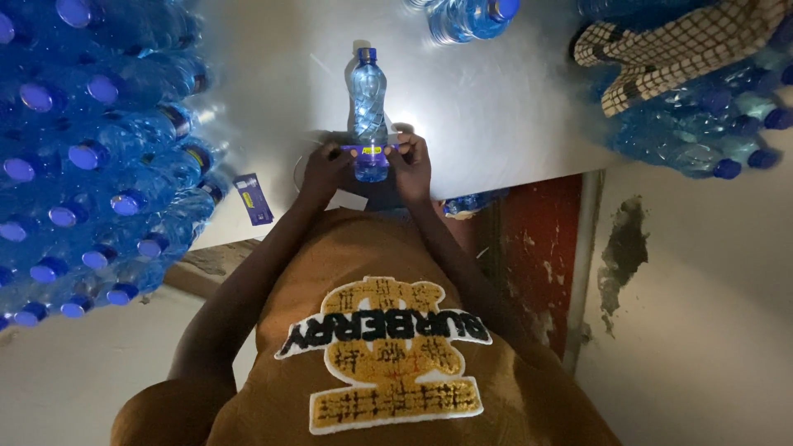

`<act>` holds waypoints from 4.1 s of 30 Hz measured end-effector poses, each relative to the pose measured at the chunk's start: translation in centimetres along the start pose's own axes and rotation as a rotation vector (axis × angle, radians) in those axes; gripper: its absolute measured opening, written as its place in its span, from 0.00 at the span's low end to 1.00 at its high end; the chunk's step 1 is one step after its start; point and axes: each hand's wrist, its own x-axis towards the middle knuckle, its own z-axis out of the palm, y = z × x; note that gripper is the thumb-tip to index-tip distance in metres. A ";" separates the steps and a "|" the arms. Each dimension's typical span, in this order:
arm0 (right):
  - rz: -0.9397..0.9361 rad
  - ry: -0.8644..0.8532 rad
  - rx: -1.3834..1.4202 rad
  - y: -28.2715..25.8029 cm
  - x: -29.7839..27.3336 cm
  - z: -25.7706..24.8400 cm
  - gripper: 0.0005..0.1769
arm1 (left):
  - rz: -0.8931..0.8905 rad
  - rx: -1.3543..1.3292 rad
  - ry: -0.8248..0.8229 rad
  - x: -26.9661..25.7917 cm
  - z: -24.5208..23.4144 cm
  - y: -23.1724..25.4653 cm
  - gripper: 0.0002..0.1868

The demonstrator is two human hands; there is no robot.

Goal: The person is manually applying purple labels to blue plastic water bottles and folding small white cardboard inserts.

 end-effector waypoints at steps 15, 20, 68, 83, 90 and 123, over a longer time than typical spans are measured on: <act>-0.248 -0.204 -0.164 1.2 0.2 0.9 0.15 | -0.082 -0.242 0.013 1.1 -0.2 -1.3 0.26; -0.064 -0.219 0.018 -0.8 -0.8 2.4 0.10 | -0.117 -0.402 0.019 -1.4 0.2 1.8 0.27; 0.459 -0.665 0.641 8.4 4.8 -1.3 0.30 | 0.080 -0.298 -0.445 -0.7 -3.4 5.7 0.33; -0.660 -0.890 -0.513 3.0 5.0 16.2 0.46 | 0.553 0.106 0.543 -6.2 -12.9 1.6 0.43; -0.630 -0.757 -0.446 4.7 5.5 17.1 0.41 | 0.520 0.206 1.072 11.0 -15.9 -1.7 0.31; -0.563 -0.648 -0.789 12.6 2.3 20.6 0.43 | -0.029 0.446 0.428 -11.0 -13.3 -15.1 0.41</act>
